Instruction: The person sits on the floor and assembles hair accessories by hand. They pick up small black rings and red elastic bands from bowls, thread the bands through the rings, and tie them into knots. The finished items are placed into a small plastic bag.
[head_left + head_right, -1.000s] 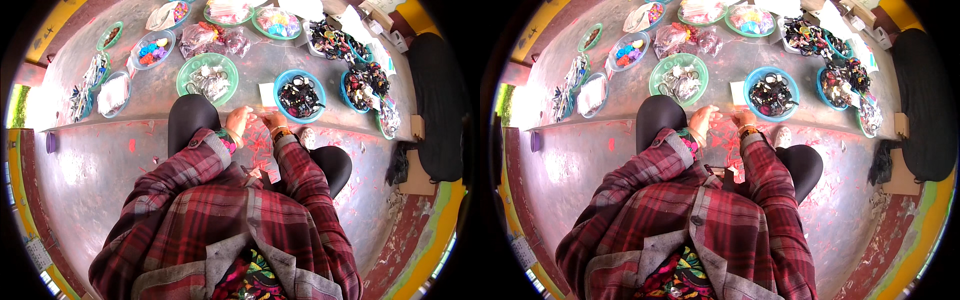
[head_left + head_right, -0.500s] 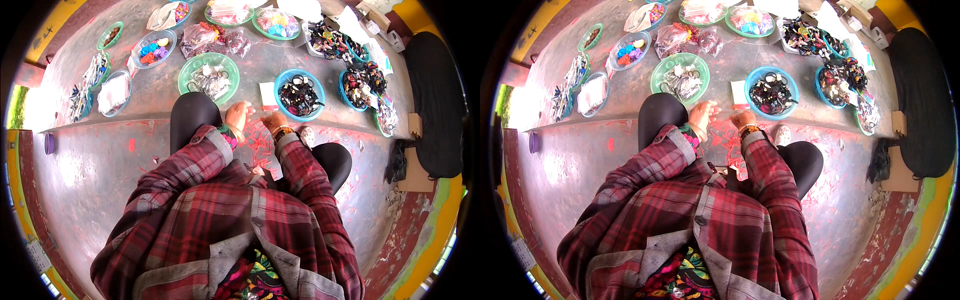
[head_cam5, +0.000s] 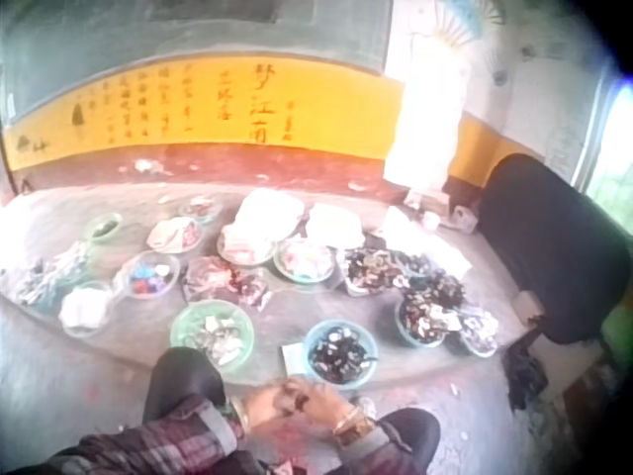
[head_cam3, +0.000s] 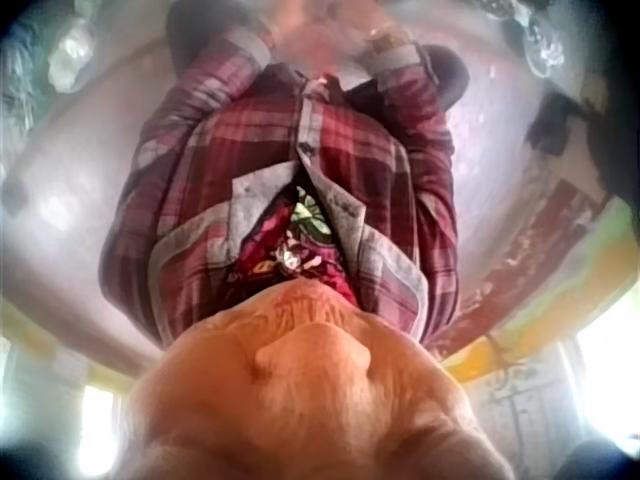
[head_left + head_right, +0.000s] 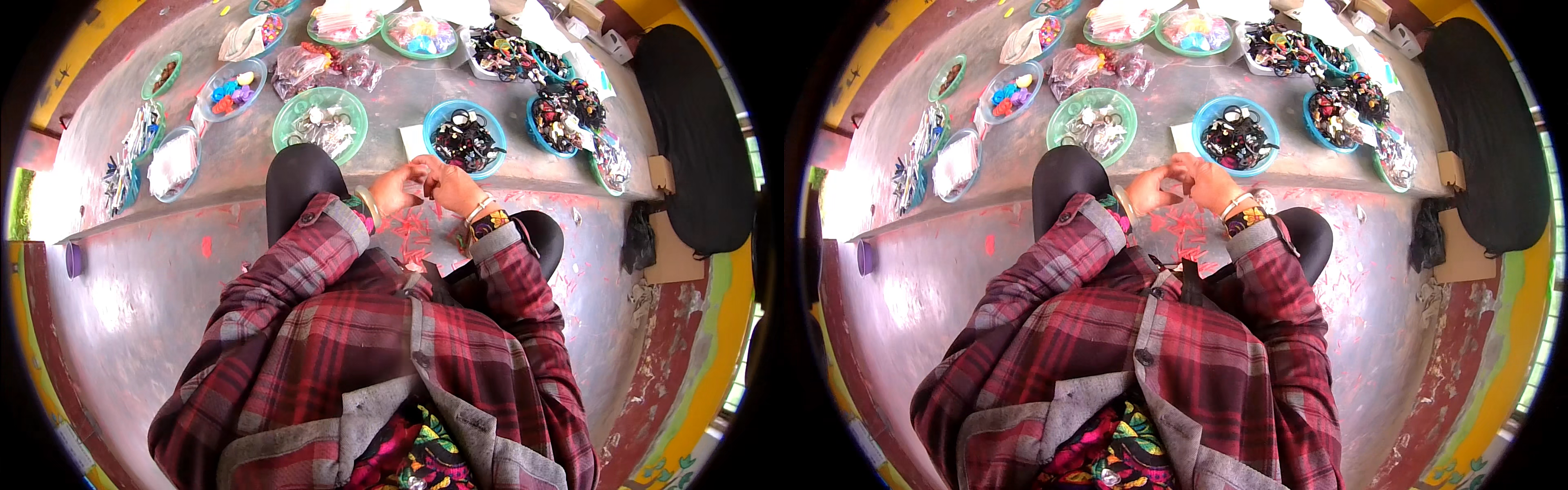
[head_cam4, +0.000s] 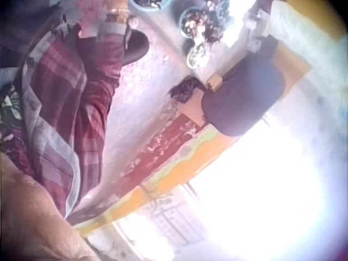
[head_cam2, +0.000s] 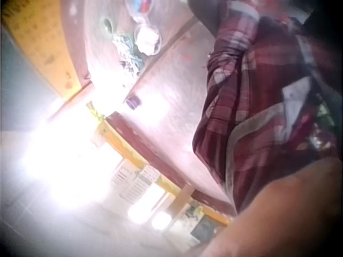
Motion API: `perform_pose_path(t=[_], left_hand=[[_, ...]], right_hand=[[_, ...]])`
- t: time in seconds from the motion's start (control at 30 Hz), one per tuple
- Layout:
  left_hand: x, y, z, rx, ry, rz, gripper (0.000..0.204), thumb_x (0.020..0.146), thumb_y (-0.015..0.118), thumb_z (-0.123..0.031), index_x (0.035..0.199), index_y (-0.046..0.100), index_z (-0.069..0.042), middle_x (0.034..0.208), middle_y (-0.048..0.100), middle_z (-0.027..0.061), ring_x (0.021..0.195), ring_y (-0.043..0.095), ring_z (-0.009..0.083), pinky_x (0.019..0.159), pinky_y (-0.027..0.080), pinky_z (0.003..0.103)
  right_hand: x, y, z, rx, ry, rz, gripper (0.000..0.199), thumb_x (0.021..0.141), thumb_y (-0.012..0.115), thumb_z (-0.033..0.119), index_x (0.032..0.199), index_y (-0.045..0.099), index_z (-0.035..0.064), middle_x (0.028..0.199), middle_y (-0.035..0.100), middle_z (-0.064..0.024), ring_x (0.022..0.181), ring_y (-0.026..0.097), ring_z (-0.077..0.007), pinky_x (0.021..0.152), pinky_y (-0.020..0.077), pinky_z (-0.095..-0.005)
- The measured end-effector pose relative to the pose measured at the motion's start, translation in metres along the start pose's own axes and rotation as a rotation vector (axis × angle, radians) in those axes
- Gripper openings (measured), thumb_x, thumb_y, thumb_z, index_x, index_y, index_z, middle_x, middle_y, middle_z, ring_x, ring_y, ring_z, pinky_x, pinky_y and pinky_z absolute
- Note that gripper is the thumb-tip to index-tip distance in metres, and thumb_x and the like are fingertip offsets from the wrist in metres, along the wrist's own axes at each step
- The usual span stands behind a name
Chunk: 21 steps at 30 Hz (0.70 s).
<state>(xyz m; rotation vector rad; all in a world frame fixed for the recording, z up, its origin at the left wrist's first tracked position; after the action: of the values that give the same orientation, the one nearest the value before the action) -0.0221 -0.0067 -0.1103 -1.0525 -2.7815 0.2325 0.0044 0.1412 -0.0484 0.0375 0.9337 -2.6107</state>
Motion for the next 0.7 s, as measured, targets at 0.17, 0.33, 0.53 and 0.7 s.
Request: perform_pose_path(t=[0.17,0.33,0.53,0.7], left_hand=[[-0.002,0.000,-0.013,-0.033,-0.340,0.199,0.034,0.071,0.061,-0.009,0.104,0.057,-0.002,0.085,0.064,0.0079,0.080,0.060,0.0153,0.070,0.046,0.026],[-0.005,-0.011,-0.035,-0.625,-0.423,-0.121,0.020,0.081,0.058,-0.013,0.097,0.057,0.000,0.085,0.063,0.0116,0.078,0.060,0.0137,0.061,0.046,0.022],[-0.004,-0.020,-0.031,-1.020,-0.437,-0.255,0.022,0.083,0.058,-0.016,0.099,0.055,-0.001,0.090,0.062,0.0142,0.082,0.061,0.0182,0.058,0.046,0.024],[-0.003,-0.016,-0.022,-0.941,-0.494,-0.214,0.025,0.083,0.058,-0.017,0.102,0.055,-0.003,0.093,0.062,0.0104,0.083,0.060,0.0162,0.056,0.044,0.023]], right_hand=[[-0.015,-0.009,0.007,0.139,-0.043,-0.251,0.040,0.073,0.045,-0.004,0.111,0.048,0.0052,0.074,0.061,-0.0089,0.064,0.058,-0.0156,0.060,0.0469,-0.0270],[-0.031,-0.024,-0.009,0.711,0.295,-0.563,0.024,0.081,0.056,0.016,0.103,0.056,0.0051,0.087,0.060,-0.0025,0.081,0.055,-0.0112,0.066,0.0428,-0.0235],[-0.029,0.001,-0.008,0.777,0.300,-0.161,0.028,0.080,0.059,0.028,0.098,0.062,0.0065,0.085,0.062,-0.0005,0.073,0.056,-0.0089,0.062,0.0413,-0.0232],[-0.022,0.012,-0.019,0.797,0.301,-0.157,0.020,0.079,0.059,0.022,0.088,0.064,0.0041,0.078,0.063,-0.0019,0.068,0.056,-0.0084,0.060,0.0399,-0.0216]])
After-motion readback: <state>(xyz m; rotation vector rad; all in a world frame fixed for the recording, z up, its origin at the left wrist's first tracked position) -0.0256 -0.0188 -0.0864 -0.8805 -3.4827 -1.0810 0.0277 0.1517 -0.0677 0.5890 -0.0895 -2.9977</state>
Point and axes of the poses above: each hand's wrist, its own x-axis towards the middle knuckle, its own y-axis out of the palm, z = x × y, the point moved 2 cm from there along x, towards the middle knuckle
